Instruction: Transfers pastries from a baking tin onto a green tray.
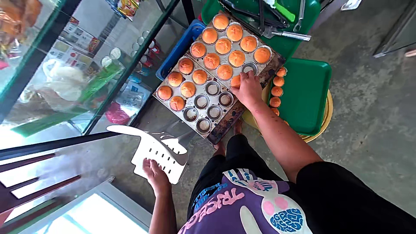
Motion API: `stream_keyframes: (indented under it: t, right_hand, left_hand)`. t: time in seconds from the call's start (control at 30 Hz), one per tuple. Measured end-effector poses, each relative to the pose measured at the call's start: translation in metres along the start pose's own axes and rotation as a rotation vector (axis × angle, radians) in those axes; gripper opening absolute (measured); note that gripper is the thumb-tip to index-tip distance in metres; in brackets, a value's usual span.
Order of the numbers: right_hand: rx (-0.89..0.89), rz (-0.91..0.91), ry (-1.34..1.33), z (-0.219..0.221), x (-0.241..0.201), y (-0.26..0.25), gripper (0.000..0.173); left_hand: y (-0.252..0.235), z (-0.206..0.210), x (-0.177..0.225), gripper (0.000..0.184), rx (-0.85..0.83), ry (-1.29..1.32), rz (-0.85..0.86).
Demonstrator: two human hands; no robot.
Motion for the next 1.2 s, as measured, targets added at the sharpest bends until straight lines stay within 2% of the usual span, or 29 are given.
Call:
stream_keyframes:
  t: [0.13,0.23,0.3,0.37,0.47,0.57,0.67,0.87,0.93,1.0,1.07,1.13,1.2]
  right_hand:
    - [0.030,-0.012,-0.204,-0.012,0.016,0.010,0.070]
    - [0.159,-0.010,-0.427,-0.032,0.063,0.033,0.073]
    - [0.240,0.070,-0.493,-0.041,0.119,0.045,0.074]
    - [0.236,0.240,-0.506,-0.035,0.193,0.046,0.073]
    - [0.111,0.518,-0.521,0.013,0.303,0.036,0.074]
    - [-0.063,0.579,-0.453,0.070,0.361,0.027,0.074]
    - [-0.153,0.552,-0.418,0.101,0.367,0.019,0.074]
    - [-0.143,0.350,-0.460,0.109,0.353,0.021,0.075]
    - [-0.091,0.438,-0.527,0.103,0.356,0.036,0.064]
    - [-0.088,0.633,-0.717,0.109,0.361,0.051,0.054]
    - [-0.116,0.789,-0.993,0.125,0.363,0.060,0.057]
    - [-0.136,0.806,-1.213,0.132,0.361,0.064,0.062]
    - [-0.133,0.789,-1.214,0.131,0.359,0.063,0.061]
  left_hand:
    - [-0.024,0.021,0.035,0.062,-0.073,0.019,0.096]
    - [-0.035,0.043,0.052,0.064,-0.113,-0.062,0.132]
    - [-0.038,0.056,0.052,0.067,-0.083,-0.151,0.158]
    - [-0.042,0.064,0.041,0.073,-0.023,-0.252,0.145]
    - [-0.043,0.072,0.037,0.073,0.074,-0.332,0.110]
    - [-0.047,0.076,0.040,0.073,0.085,-0.334,0.096]
    - [-0.048,0.079,0.043,0.074,0.106,-0.366,0.087]
    - [-0.046,0.081,0.048,0.068,0.178,-0.470,0.016]
    - [-0.044,0.082,0.049,0.066,0.193,-0.490,0.000]
    - [-0.043,0.081,0.049,0.065,0.210,-0.511,-0.004]
    - [-0.042,0.079,0.046,0.064,0.218,-0.524,-0.007]
    - [-0.041,0.079,0.044,0.063,0.226,-0.530,-0.019]
    - [-0.039,0.079,0.042,0.062,0.228,-0.518,-0.029]
Point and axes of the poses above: each hand's wrist, its own y-axis away from the middle knuckle, its own z-axis out of the palm, x = y × z, the point moved 4 cm from there along -y, towards the middle knuckle, and after that the axes turned 13 degrees about -x, right-handed, at the moved point
